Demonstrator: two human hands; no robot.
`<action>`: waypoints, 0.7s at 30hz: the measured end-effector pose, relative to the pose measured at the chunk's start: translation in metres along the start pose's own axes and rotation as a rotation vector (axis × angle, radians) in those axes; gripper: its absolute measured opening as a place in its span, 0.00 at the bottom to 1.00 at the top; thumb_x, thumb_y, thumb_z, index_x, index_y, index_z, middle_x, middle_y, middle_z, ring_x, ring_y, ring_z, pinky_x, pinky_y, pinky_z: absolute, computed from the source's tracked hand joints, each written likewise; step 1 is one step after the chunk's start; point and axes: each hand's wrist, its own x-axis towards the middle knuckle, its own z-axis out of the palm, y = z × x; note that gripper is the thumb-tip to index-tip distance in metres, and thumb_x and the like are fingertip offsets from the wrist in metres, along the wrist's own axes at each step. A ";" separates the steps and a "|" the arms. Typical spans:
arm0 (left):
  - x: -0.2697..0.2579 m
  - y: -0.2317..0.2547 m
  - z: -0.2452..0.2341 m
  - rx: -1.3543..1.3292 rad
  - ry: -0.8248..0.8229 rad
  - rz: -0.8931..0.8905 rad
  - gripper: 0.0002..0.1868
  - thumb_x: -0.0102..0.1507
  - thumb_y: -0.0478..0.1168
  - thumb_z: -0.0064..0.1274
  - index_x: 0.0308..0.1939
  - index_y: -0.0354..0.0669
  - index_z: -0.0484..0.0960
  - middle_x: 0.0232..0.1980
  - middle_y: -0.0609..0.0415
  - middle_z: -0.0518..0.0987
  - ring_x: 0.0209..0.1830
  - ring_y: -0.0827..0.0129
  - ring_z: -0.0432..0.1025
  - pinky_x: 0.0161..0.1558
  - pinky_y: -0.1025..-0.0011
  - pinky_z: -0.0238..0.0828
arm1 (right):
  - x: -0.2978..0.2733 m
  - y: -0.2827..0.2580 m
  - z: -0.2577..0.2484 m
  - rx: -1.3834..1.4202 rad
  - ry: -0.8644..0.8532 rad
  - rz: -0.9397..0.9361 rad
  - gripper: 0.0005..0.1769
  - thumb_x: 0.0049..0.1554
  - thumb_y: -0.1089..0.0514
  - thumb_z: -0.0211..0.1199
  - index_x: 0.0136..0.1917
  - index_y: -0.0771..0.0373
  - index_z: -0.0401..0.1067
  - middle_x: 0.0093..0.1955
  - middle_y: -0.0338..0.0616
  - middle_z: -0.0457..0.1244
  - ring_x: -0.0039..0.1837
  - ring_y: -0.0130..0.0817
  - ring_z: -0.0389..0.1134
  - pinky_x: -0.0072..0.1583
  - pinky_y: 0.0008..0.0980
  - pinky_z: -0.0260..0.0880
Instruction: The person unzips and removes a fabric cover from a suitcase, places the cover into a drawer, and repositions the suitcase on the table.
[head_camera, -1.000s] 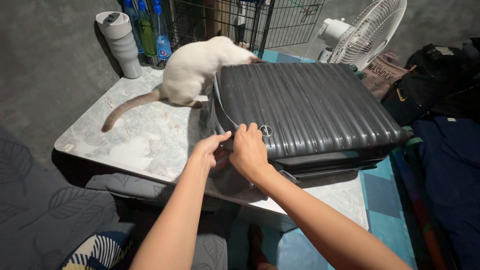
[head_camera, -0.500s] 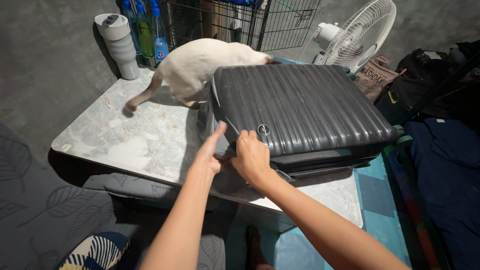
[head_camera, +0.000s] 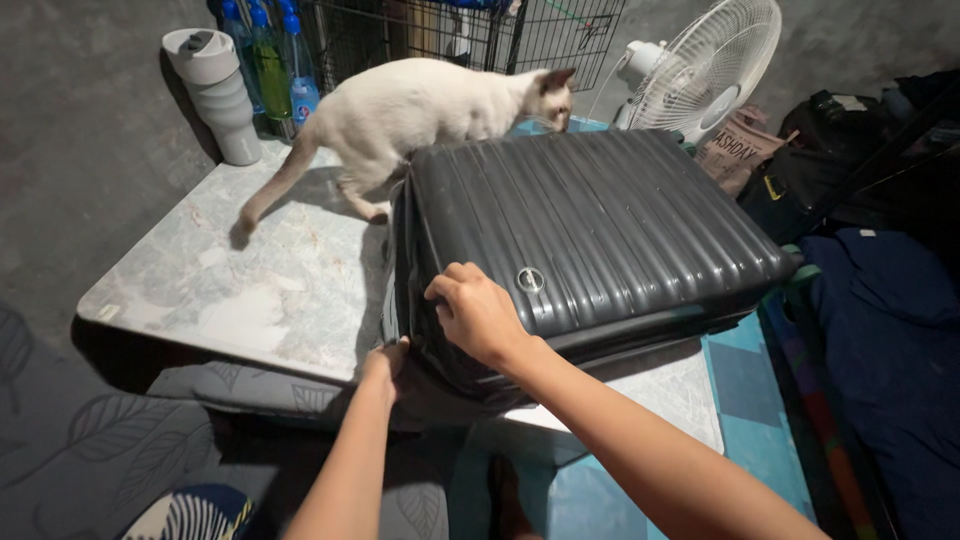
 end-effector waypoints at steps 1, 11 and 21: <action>0.020 -0.005 0.002 -0.001 -0.005 0.001 0.20 0.60 0.44 0.62 0.52 0.36 0.82 0.43 0.46 0.83 0.39 0.55 0.77 0.40 0.53 0.76 | 0.003 0.004 -0.002 -0.005 0.001 0.000 0.10 0.47 0.67 0.64 0.45 0.61 0.78 0.47 0.45 0.67 0.55 0.48 0.68 0.54 0.43 0.71; 0.074 0.019 0.017 0.887 0.180 0.397 0.23 0.61 0.47 0.60 0.54 0.33 0.87 0.55 0.37 0.86 0.52 0.47 0.80 0.54 0.57 0.76 | 0.023 0.028 0.025 -0.199 -0.200 -0.150 0.12 0.45 0.64 0.63 0.44 0.58 0.80 0.54 0.44 0.67 0.67 0.46 0.62 0.69 0.58 0.53; -0.039 0.167 0.065 0.588 0.031 0.734 0.22 0.67 0.43 0.47 0.63 0.43 0.81 0.62 0.45 0.84 0.61 0.58 0.77 0.63 0.66 0.71 | 0.089 0.088 0.062 -0.194 -0.212 -0.077 0.20 0.48 0.65 0.60 0.55 0.58 0.77 0.64 0.49 0.64 0.76 0.51 0.56 0.75 0.62 0.47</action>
